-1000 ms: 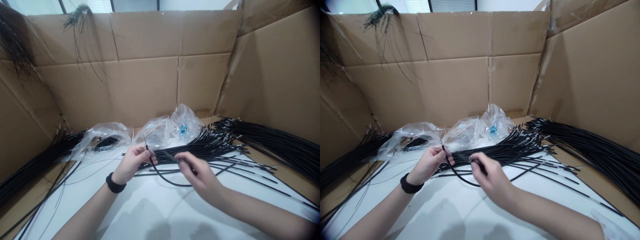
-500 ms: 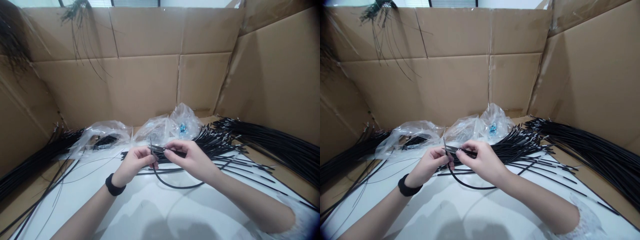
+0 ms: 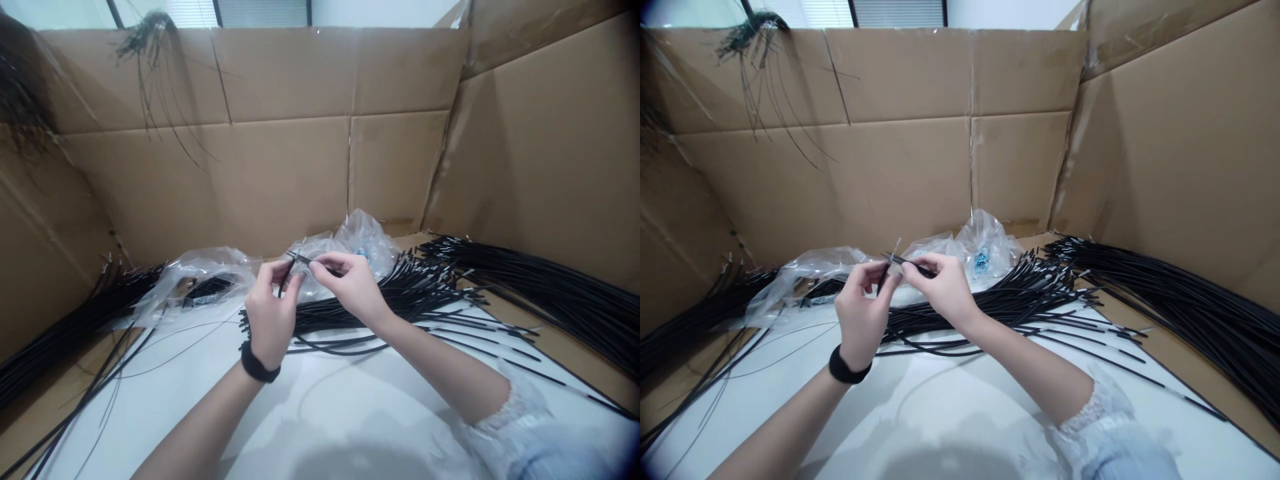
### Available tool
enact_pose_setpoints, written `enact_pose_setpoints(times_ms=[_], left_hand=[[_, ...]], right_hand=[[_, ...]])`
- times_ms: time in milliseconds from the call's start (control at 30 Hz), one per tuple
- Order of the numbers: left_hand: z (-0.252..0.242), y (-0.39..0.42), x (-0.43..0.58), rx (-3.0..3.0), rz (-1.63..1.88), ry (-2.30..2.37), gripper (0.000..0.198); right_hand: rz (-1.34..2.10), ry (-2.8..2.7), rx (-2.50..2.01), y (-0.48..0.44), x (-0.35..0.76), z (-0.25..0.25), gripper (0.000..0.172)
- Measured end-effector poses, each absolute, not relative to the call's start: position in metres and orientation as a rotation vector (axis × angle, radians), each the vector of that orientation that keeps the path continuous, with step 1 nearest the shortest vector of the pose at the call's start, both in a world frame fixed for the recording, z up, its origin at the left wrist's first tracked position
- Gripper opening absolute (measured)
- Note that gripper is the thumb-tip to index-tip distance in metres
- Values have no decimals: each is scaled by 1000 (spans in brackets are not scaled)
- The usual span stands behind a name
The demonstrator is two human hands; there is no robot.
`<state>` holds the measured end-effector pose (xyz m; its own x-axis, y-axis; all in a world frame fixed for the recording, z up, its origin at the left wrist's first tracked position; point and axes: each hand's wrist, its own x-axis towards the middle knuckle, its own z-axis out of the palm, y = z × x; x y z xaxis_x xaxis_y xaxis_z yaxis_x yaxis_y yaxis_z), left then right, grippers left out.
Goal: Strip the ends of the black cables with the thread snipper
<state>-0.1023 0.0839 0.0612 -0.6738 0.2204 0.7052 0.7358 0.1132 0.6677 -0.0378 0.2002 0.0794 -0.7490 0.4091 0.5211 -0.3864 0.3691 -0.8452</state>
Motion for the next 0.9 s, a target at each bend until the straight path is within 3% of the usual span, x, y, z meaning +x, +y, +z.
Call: enact_pose_setpoints(times_ms=[133, 267, 367, 533, 633, 900], left_hand=[[61, 97, -111, -871, -1382, -1796, 15], [68, 96, -117, -984, -1455, -1856, 18], [75, 94, -119, -1132, -1793, -1912, 22], [86, 92, -123, -1459, -2647, -1921, 27], [90, 92, -125, -1450, -2860, -1916, 24], [78, 99, -135, -1054, -2595, -1987, 21]], right_hand=[[1442, -1842, -6, 199, -46, 84, 20], [1426, -1821, 1, 203, -48, 85, 19], [1393, -1849, 30, 208, -48, 87, 17], [1315, -1930, 58, 221, -46, 93, 20], [1239, -2061, 122, 236, -42, 98, 20], [966, -2005, 6, 263, -39, 98, 23]])
